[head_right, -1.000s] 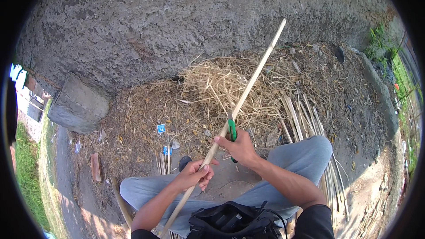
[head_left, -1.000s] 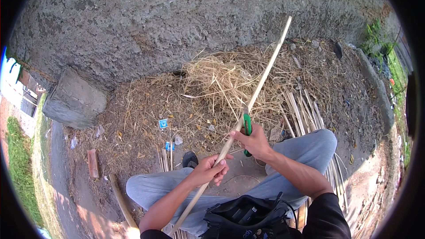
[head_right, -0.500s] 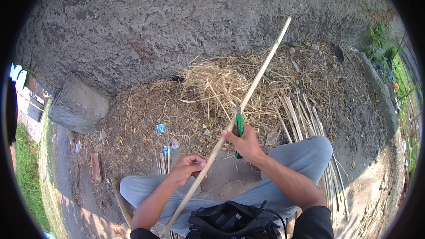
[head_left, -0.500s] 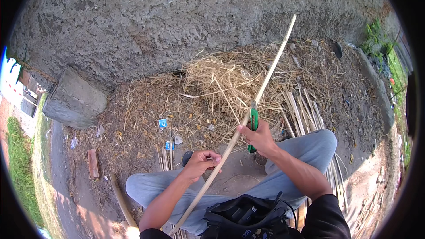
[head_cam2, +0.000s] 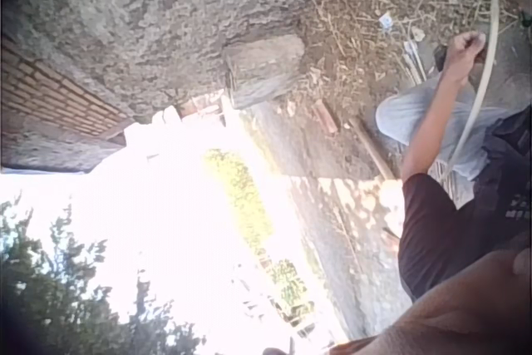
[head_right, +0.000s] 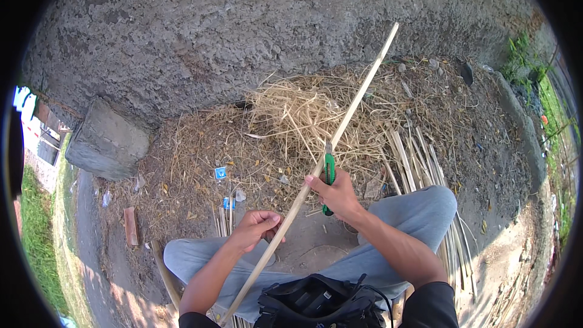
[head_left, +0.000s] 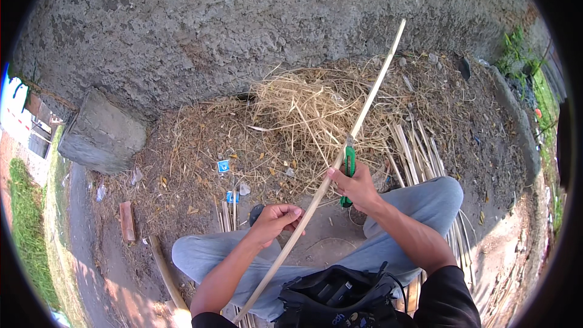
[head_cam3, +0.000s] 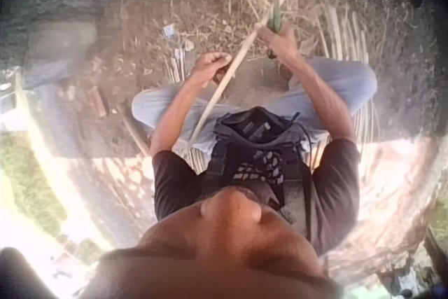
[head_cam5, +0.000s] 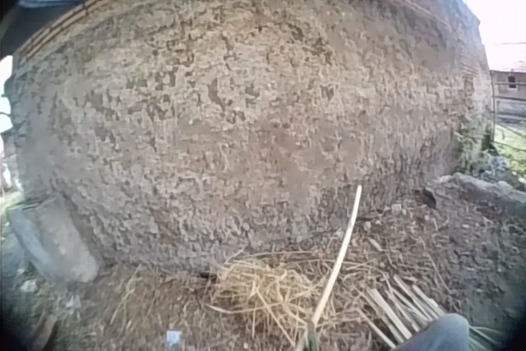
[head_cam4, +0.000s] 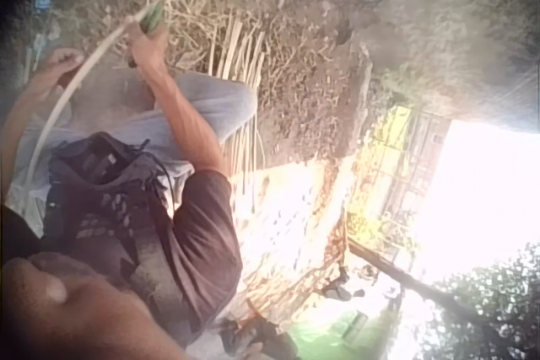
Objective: The person shapes a long wooden stick, first shaving it with a utility knife and then scraping along its surface with a metal blade.
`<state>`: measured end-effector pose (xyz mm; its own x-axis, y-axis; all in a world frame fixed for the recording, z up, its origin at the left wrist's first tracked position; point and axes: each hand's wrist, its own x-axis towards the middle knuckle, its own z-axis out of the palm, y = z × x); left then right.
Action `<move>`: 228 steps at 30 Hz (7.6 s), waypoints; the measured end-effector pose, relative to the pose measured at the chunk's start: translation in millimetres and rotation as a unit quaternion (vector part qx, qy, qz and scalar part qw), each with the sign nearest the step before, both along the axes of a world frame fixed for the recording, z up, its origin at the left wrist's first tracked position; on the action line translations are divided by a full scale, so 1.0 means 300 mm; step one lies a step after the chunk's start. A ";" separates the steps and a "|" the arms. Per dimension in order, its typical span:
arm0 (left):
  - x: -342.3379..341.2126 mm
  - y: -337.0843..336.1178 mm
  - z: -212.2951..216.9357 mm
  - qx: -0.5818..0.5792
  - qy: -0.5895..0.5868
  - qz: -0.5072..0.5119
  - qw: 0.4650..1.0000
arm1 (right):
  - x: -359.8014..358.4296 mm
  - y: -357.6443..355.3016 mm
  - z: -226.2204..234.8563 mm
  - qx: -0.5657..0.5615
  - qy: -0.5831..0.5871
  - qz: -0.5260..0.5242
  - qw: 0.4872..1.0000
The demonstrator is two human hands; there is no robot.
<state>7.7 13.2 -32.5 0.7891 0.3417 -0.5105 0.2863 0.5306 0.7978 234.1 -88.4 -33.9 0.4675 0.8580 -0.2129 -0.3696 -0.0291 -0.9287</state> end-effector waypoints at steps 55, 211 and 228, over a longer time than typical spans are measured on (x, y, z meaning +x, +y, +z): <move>0.035 -0.011 -0.024 0.006 -0.015 -0.008 1.000 | -0.084 -0.010 -0.056 0.017 0.016 0.075 0.997; 0.094 -0.175 0.016 0.464 0.102 0.046 0.878 | -0.179 -0.019 -0.044 -0.078 -0.044 0.059 0.994; 0.009 -0.127 0.010 0.081 0.017 0.042 0.996 | -0.036 -0.029 0.049 -0.042 -0.574 0.041 0.817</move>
